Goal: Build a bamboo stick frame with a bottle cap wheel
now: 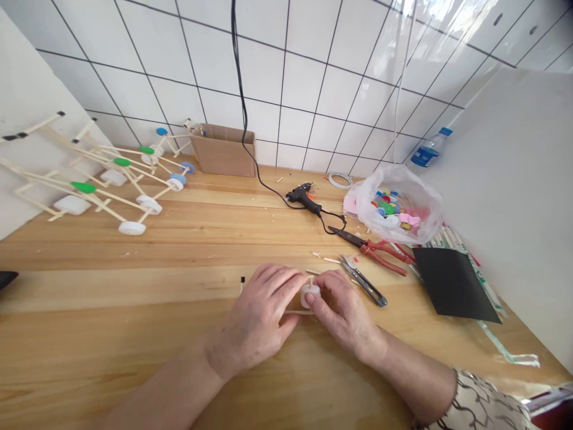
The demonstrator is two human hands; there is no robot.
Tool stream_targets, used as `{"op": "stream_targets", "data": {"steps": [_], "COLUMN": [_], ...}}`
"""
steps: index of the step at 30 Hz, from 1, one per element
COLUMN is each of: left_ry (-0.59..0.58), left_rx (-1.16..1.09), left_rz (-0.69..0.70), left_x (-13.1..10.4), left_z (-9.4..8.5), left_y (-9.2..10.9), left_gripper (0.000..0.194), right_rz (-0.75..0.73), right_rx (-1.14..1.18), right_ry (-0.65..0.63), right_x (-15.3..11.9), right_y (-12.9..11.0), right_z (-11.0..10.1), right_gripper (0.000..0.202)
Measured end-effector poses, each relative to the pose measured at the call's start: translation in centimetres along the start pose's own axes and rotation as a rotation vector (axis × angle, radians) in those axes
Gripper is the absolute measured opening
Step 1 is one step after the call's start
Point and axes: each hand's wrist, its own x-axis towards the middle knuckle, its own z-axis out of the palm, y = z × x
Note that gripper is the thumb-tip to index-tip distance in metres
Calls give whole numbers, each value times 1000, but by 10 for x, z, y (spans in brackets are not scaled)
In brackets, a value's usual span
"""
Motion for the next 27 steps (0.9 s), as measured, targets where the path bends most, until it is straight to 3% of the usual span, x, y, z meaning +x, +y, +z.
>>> {"op": "stream_targets", "data": {"steps": [27], "left_ry": [-4], "left_rx": [5], "left_rz": [-6], "left_x": [-2], "left_z": [0], "left_y": [0], "left_gripper": [47], "right_rz": [6], "right_rx": [8], "right_ry": [-11], "right_x": [-1], "right_y": [1], "right_z": [0], "right_gripper": [25]}}
